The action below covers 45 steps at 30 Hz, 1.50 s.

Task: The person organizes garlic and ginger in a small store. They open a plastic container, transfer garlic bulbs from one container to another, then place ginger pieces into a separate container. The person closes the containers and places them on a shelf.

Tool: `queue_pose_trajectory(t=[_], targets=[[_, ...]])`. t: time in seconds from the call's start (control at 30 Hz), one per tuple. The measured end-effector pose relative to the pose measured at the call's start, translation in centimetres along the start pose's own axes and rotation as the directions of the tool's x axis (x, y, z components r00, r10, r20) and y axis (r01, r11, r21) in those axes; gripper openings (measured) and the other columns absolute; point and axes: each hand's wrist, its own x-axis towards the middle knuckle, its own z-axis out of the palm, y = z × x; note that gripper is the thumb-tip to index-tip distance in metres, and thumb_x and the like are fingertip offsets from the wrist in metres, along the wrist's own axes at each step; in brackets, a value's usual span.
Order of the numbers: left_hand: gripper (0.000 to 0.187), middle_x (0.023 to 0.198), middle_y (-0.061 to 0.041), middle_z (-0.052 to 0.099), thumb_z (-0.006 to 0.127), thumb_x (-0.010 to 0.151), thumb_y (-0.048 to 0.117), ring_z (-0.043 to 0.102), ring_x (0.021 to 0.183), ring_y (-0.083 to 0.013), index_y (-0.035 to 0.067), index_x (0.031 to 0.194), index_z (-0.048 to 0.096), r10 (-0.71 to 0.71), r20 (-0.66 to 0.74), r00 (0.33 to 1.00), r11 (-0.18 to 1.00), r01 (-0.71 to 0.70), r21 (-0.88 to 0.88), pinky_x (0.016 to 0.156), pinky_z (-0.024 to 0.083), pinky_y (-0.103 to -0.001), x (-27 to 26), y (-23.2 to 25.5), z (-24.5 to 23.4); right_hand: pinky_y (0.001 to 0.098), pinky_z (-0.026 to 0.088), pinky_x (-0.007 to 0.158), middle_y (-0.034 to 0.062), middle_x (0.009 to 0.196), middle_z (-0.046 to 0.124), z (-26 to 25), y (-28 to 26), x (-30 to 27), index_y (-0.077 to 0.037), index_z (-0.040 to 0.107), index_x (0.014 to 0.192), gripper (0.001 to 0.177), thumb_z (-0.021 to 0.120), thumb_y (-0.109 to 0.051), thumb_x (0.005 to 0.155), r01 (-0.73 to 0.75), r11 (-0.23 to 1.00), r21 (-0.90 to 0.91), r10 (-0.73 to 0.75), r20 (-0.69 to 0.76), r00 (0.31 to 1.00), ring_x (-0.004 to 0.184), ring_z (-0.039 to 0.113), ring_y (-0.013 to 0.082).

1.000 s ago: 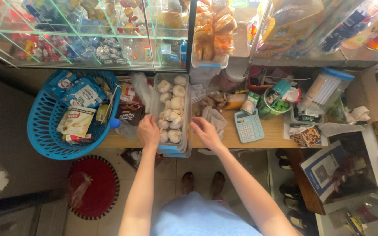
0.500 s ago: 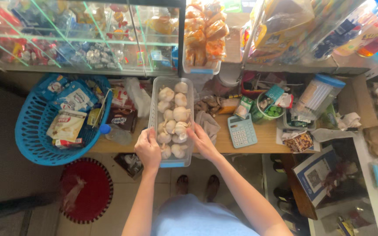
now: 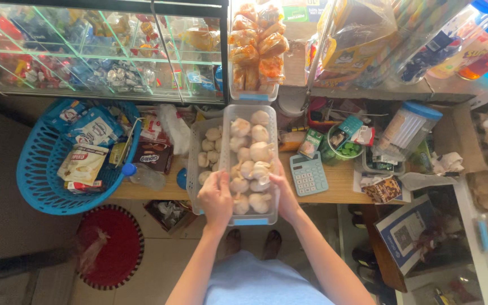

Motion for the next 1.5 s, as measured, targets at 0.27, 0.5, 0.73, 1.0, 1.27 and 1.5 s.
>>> queue_pose_trajectory(t=[0.27, 0.5, 0.73, 1.0, 1.27, 1.5], targets=[[0.056, 0.125, -0.023, 0.064, 0.064, 0.097, 0.025, 0.064, 0.114, -0.0362, -0.002, 0.143, 0.048, 0.044, 0.224, 0.974, 0.984, -0.004, -0.178, 0.096, 0.049, -0.042, -3.4, 0.8, 3.9, 0.0480, 0.045, 0.104, 0.0169, 0.141, 0.053, -5.4, -0.7, -1.7, -0.009, 0.036, 0.155, 0.071, 0.053, -0.030, 0.089, 0.041, 0.982, 0.185, -0.035, -0.034, 0.999, 0.126, 0.055, 0.0325], [0.062, 0.157, -0.019, 0.049, 0.053, 0.105, 0.033, 0.044, 0.146, -0.0273, 0.004, 0.158, 0.037, -0.028, 0.426, 0.904, 0.882, 0.223, -0.415, 0.118, 0.033, -0.037, -5.7, -1.7, 1.5, 0.0471, 0.048, 0.102, 0.0151, 0.138, 0.053, -4.6, 1.1, -2.1, -0.018, 0.035, 0.153, 0.072, 0.055, -0.033, 0.086, -0.035, 0.989, 0.142, 0.027, 0.060, 0.998, 0.124, 0.055, 0.0316], [0.080, 0.158, -0.010, 0.045, 0.061, 0.096, 0.040, 0.044, 0.144, -0.0217, 0.014, 0.161, 0.023, -0.172, 0.600, 0.781, 0.817, 0.453, -0.356, 0.116, 0.034, -0.035, -2.3, -2.0, 3.0, 0.0470, 0.049, 0.103, 0.0171, 0.139, 0.054, -4.5, -1.1, -0.7, -0.010, 0.037, 0.152, 0.072, 0.052, -0.037, 0.087, -0.132, 0.990, 0.055, 0.134, -0.043, 0.990, 0.125, 0.057, 0.0322], [0.056, 0.144, -0.019, 0.058, 0.067, 0.096, 0.037, 0.051, 0.135, -0.0354, 0.004, 0.140, 0.058, -0.069, 0.063, 0.996, 0.980, 0.056, 0.193, 0.115, 0.040, -0.047, 0.4, -12.9, -0.4, 0.0468, 0.052, 0.099, 0.0138, 0.138, 0.056, -4.6, -3.2, -1.2, -0.018, 0.037, 0.150, 0.072, 0.051, -0.037, 0.082, -0.217, 0.976, 0.023, 0.216, 0.052, 0.975, 0.122, 0.060, 0.0301], [0.055, 0.142, -0.018, 0.067, 0.052, 0.104, 0.041, 0.061, 0.132, -0.0277, 0.002, 0.141, 0.061, -0.437, -0.019, 0.899, 0.856, 0.409, -0.315, 0.115, 0.044, -0.041, 1.3, -22.0, 0.7, 0.0474, 0.056, 0.087, 0.0216, 0.117, 0.066, -1.3, 6.4, 3.0, -0.002, 0.058, 0.136, 0.065, 0.050, -0.048, 0.091, -0.445, 0.877, 0.182, 0.411, 0.196, 0.890, 0.104, 0.064, 0.0360], [0.101, 0.163, -0.012, 0.038, 0.067, 0.091, 0.047, 0.041, 0.146, -0.0221, 0.004, 0.167, 0.015, -0.202, 0.312, 0.928, 0.666, 0.364, -0.651, 0.118, 0.031, -0.034, 6.1, -16.2, -5.7, 0.0530, 0.049, 0.107, 0.0117, 0.130, 0.063, 3.8, 11.0, 6.0, -0.002, 0.050, 0.137, 0.042, 0.046, -0.027, 0.103, -0.470, 0.759, 0.450, 0.293, 0.408, 0.864, 0.123, 0.060, 0.0317]])
